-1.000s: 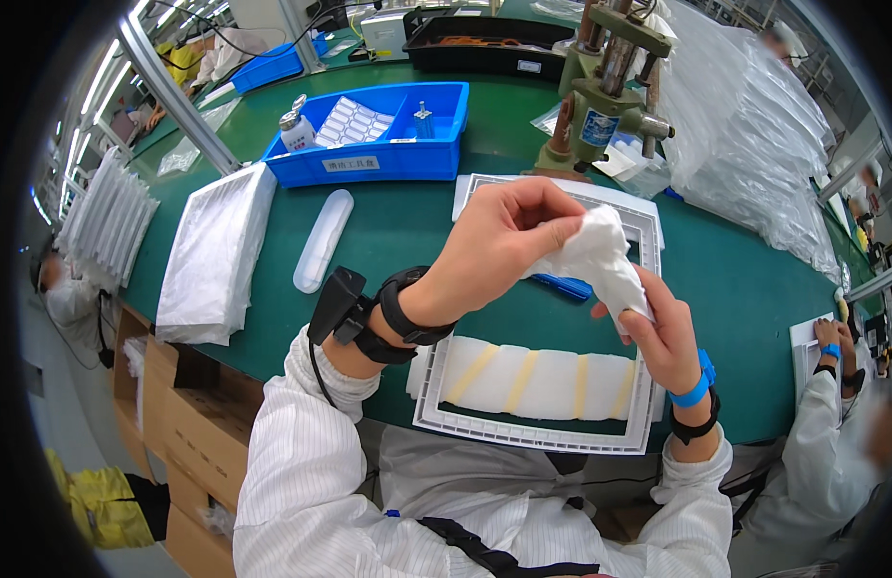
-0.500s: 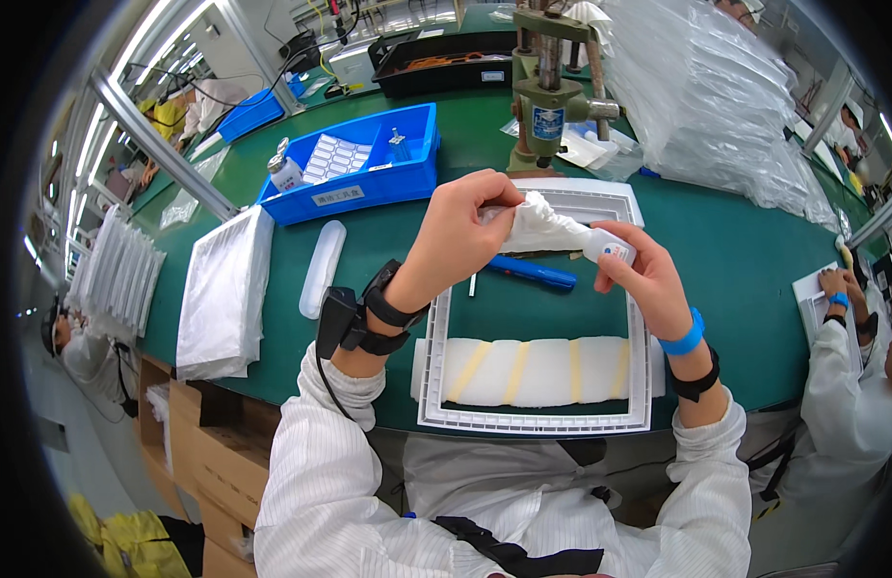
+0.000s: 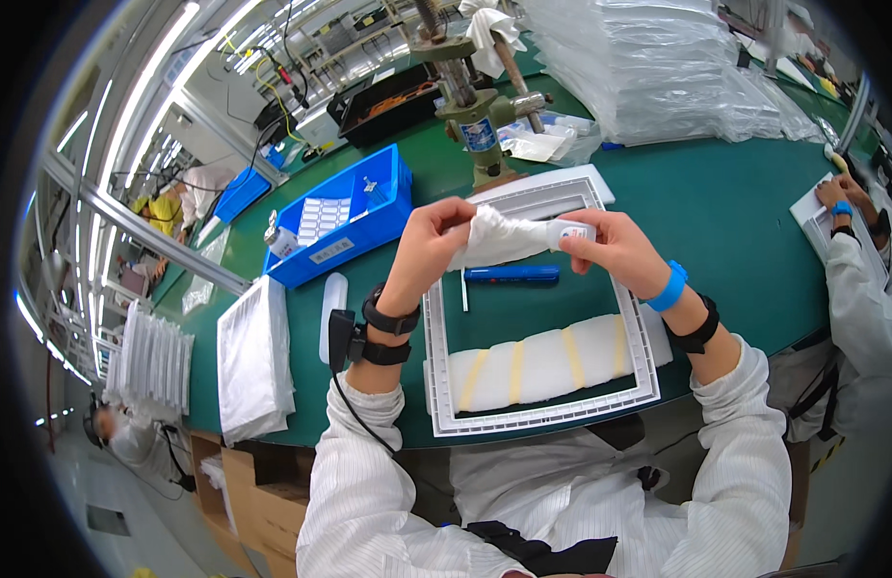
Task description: The worker assembles a white plastic frame by applying adhesive, inserting foam strips, and attaching small components using a precision press and glue dispenser.
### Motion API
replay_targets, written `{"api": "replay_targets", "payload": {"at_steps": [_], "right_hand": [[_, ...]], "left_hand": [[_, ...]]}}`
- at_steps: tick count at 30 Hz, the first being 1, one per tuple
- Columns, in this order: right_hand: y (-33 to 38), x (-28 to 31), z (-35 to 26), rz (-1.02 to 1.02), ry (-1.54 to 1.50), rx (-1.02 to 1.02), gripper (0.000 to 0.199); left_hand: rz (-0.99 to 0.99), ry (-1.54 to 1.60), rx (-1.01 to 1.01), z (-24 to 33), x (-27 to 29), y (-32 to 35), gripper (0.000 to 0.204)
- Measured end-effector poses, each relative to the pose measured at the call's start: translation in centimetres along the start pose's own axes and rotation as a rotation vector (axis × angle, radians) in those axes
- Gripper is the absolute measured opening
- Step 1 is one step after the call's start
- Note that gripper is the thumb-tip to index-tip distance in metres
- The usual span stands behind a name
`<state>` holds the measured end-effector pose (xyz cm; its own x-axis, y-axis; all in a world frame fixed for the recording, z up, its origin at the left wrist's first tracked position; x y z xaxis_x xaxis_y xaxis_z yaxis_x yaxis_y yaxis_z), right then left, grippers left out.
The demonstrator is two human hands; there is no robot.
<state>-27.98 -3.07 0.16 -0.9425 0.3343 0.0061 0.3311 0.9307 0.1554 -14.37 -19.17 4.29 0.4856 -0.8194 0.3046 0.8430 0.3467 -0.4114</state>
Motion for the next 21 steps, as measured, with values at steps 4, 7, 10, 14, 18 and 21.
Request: {"api": "replay_targets", "payload": {"at_steps": [4, 7, 10, 14, 18, 21], "right_hand": [[0.2, 0.1, 0.3, 0.039, 0.183, 0.044, 0.039], [0.3, -0.2, -0.1, 0.027, 0.167, 0.140, 0.039], [0.6, -0.6, -0.8, 0.053, 0.145, 0.175, 0.039], [1.2, -1.4, -0.9, 0.084, 0.129, 0.132, 0.039], [1.4, -1.6, -0.9, 0.054, 0.100, 0.058, 0.039], [1.5, -1.1, -1.6, 0.060, 0.171, 0.138, 0.037]], "left_hand": [[-0.231, -0.152, 0.047, -0.1, -0.6, 0.0, 0.017], [-0.223, 0.217, 0.176, -0.5, -0.8, 0.3, 0.013], [-0.100, 0.491, 0.253, -1.3, -1.2, 0.6, 0.010], [0.346, 0.607, 0.154, -2.0, -0.9, 0.4, 0.012], [0.193, -0.317, -0.286, 2.5, 0.7, 0.0, 0.010], [-0.002, 0.108, 0.019, 1.6, 0.0, -0.1, 0.014]]}}
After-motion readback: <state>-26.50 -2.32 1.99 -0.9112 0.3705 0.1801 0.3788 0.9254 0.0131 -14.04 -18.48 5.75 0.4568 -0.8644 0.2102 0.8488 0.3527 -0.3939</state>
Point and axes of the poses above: each hand's wrist, its own y-axis away from the middle knuckle, its own x-axis out of the back of the hand, z = x × y, the point moved 9 cm from there along -y, towards the middle knuckle, and after that the axes turned 14 degrees about -x, right-handed, at the moved point
